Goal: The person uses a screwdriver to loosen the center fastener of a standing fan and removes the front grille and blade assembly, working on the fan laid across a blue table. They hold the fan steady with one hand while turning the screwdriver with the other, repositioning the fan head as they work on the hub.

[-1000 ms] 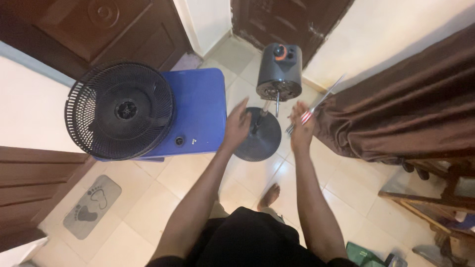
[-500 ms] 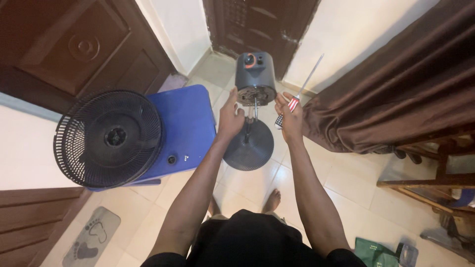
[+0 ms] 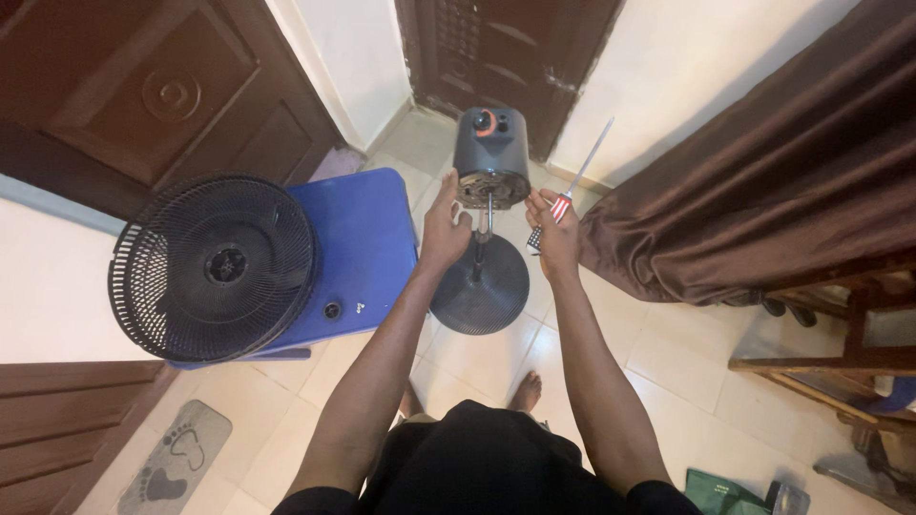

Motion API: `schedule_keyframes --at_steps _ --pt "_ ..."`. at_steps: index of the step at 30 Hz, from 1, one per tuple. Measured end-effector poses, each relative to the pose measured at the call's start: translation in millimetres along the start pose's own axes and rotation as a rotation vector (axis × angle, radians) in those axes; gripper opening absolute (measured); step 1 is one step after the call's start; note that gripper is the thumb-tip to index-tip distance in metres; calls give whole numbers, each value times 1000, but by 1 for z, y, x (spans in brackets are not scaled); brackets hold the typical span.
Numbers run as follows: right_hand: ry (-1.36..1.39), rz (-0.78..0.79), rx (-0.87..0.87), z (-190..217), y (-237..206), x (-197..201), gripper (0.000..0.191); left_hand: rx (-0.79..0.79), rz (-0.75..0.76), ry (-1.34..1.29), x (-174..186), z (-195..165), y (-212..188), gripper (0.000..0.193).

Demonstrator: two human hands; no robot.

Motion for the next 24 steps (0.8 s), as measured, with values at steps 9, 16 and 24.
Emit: schedule_keyframes --at_steps 9,16,24 --pt "3 47 34 7 -4 4 39 49 -17 -74 4 4 -6 81" --pt "18 58 47 -7 -11 0 38 -97 -70 171 0 -3 -11 91" --pt "86 41 102 -20 -27 6 30 -172 -67 270 -7 -8 -19 124"
Point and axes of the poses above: each hand's wrist, its own y-axis towards the middle knuckle, its own x-axis out of the back of the hand, z = x × y, the point moved 3 cm from there along y, towards the middle knuckle, and after that the axes turned 12 degrees about -z, right-handed, at the moved point
